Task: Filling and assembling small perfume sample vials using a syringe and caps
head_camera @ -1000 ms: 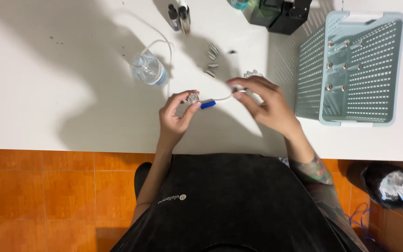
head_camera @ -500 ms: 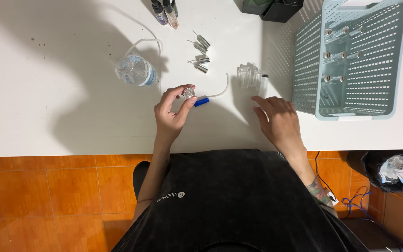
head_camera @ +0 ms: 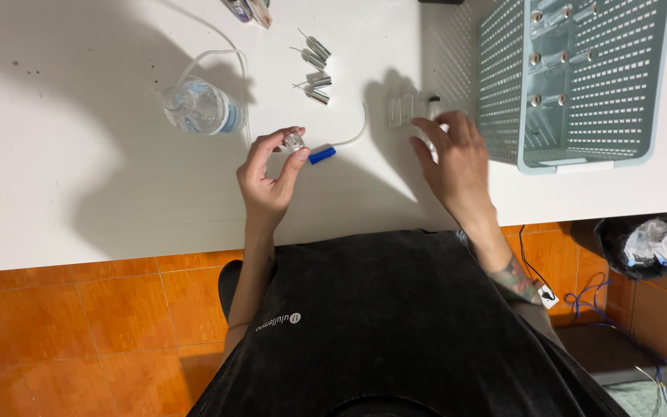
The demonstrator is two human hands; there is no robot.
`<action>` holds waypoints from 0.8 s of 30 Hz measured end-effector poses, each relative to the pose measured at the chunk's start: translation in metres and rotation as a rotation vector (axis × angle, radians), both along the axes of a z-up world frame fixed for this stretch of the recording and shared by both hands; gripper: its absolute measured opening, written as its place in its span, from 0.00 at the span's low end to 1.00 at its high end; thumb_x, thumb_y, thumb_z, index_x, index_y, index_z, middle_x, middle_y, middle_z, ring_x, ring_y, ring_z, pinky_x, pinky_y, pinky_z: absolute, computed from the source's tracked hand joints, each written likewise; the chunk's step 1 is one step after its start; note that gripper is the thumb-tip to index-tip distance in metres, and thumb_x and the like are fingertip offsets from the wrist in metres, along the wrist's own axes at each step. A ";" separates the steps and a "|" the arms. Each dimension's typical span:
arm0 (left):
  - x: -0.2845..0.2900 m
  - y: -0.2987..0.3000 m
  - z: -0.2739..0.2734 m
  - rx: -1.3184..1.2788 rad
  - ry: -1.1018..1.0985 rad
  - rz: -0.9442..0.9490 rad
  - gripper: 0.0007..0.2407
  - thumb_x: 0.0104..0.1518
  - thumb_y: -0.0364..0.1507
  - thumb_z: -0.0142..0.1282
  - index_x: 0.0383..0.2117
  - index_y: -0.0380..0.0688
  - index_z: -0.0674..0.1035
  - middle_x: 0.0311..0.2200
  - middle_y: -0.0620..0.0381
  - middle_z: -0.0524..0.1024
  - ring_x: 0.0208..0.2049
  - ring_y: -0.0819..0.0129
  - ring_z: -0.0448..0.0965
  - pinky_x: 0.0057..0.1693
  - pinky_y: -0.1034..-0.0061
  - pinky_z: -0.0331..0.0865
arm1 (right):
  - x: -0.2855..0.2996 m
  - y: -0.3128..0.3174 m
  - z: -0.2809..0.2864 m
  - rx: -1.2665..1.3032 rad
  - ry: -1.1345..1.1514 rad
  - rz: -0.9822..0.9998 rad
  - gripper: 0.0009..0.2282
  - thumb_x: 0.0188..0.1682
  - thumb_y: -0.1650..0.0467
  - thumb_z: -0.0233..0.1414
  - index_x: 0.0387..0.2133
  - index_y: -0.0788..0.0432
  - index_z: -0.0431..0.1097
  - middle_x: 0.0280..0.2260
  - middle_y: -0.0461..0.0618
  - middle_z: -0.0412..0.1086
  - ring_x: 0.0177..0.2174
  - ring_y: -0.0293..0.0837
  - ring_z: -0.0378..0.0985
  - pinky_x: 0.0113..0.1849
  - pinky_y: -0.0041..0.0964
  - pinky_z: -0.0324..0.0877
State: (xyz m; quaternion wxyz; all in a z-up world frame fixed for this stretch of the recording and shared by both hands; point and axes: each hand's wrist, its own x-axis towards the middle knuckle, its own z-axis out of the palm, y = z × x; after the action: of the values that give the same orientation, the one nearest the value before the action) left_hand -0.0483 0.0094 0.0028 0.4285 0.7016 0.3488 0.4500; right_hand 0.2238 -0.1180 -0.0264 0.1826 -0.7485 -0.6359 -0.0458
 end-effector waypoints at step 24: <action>-0.003 -0.003 0.011 -0.035 -0.030 0.036 0.10 0.60 0.27 0.65 0.46 0.43 0.81 0.42 0.56 0.84 0.42 0.67 0.83 0.50 0.73 0.69 | -0.069 0.125 -0.034 0.026 0.080 0.317 0.07 0.46 0.67 0.63 0.35 0.55 0.78 0.32 0.49 0.66 0.33 0.49 0.75 0.36 0.42 0.69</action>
State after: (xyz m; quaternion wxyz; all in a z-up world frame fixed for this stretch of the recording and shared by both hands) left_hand -0.0513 0.0063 0.0134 0.4377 0.6809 0.3624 0.4619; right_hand 0.1548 0.0074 -0.0607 0.2221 -0.6377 -0.7376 0.0053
